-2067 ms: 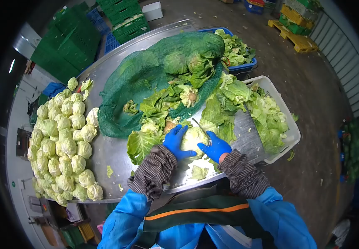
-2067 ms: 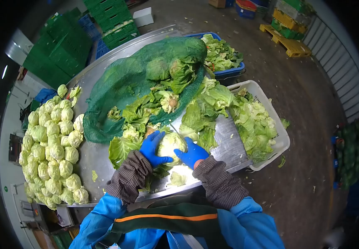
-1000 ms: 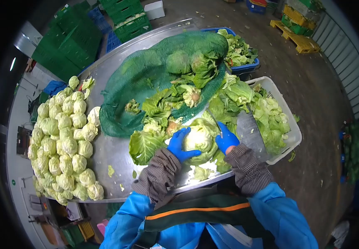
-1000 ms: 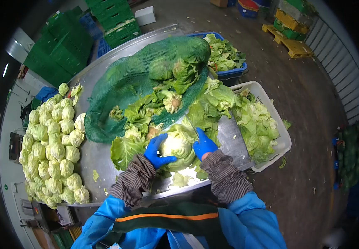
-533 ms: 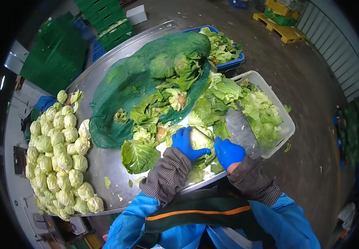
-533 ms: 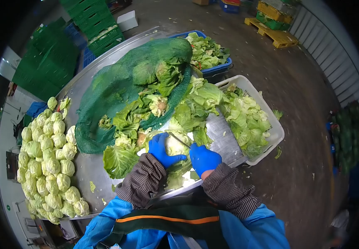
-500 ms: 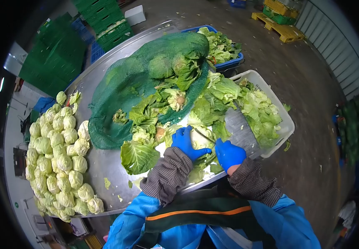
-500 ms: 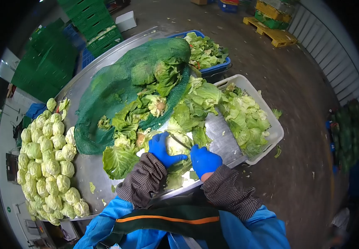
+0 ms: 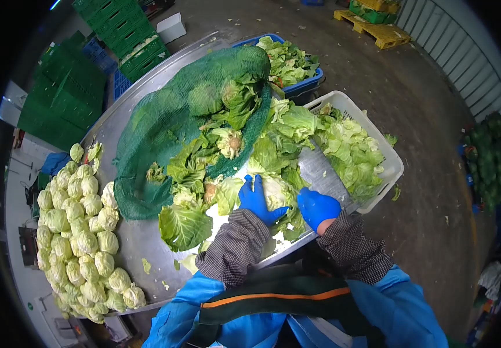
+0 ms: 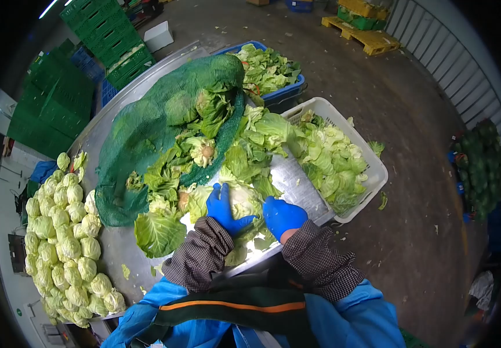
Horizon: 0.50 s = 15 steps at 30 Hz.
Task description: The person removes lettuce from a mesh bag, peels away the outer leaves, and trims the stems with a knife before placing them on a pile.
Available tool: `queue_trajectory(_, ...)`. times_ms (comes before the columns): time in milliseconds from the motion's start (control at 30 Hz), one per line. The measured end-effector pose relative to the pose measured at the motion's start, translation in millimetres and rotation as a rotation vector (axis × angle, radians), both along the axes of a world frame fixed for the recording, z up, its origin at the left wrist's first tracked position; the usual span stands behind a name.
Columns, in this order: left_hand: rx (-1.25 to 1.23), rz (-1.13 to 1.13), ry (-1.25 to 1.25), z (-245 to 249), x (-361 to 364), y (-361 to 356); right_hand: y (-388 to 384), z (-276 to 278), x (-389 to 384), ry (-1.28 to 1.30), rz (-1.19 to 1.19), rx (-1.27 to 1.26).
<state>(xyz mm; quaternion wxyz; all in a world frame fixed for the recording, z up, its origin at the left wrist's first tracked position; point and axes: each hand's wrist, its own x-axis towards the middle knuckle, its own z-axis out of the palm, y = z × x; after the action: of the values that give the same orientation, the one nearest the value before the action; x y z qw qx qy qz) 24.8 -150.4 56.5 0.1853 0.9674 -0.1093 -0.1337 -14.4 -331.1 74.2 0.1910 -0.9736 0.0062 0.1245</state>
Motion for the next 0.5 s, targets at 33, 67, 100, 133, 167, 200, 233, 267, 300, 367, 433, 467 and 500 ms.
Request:
queue_trajectory(33,-0.018,-0.004,-0.006,-1.4,-0.6,1.1,2.1,-1.5,-3.0,0.035,0.015,-0.025)
queue_trajectory(67,-0.034,-0.008,-0.015,-4.0,0.3,4.0,5.0,-5.1,-7.6,0.069,0.03,-0.049)
queue_trajectory(100,-0.052,-0.013,-0.027,-6.8,2.9,6.1,6.5,-9.8,-9.7,0.098,0.045,-0.075)
queue_trajectory(133,-0.058,-0.018,-0.026,-10.6,3.3,7.7,5.5,-22.8,-9.9,0.057,0.0,-0.142)
queue_trajectory(167,-0.072,-0.019,-0.043,-13.9,1.9,7.7,0.0,-37.1,-5.2,0.037,-0.028,-0.097)
queue_trajectory(200,-0.082,-0.021,-0.055,-15.5,-1.6,8.3,-4.2,-42.4,0.9,0.021,-0.057,-0.048)
queue_trajectory(233,-0.09,-0.026,-0.072,-16.6,-3.3,9.4,-5.9,-47.0,5.9,0.002,-0.088,0.003)
queue_trajectory(267,-0.109,-0.031,-0.095,-18.0,-3.8,9.6,-7.5,-50.3,7.8,0.022,-0.051,0.071)
queue_trajectory(300,-0.116,-0.025,-0.107,-21.0,-7.3,10.9,-6.5,-47.1,8.4,0.07,-0.052,0.124)
queue_trajectory(367,-0.13,-0.012,-0.136,-29.3,-14.3,15.4,-2.1,-39.6,13.7,0.161,-0.053,0.229)
queue_trajectory(433,-0.185,-0.024,-0.18,-34.1,-19.5,19.4,6.2,1.6,11.8,0.095,-0.01,0.227)
queue_trajectory(467,-0.197,-0.039,-0.179,-32.7,-19.6,19.9,10.7,12.0,14.4,0.043,0.004,0.212)
queue_trajectory(500,-0.21,-0.056,-0.183,-31.3,-18.4,19.5,13.2,17.4,17.6,-0.014,0.018,0.196)
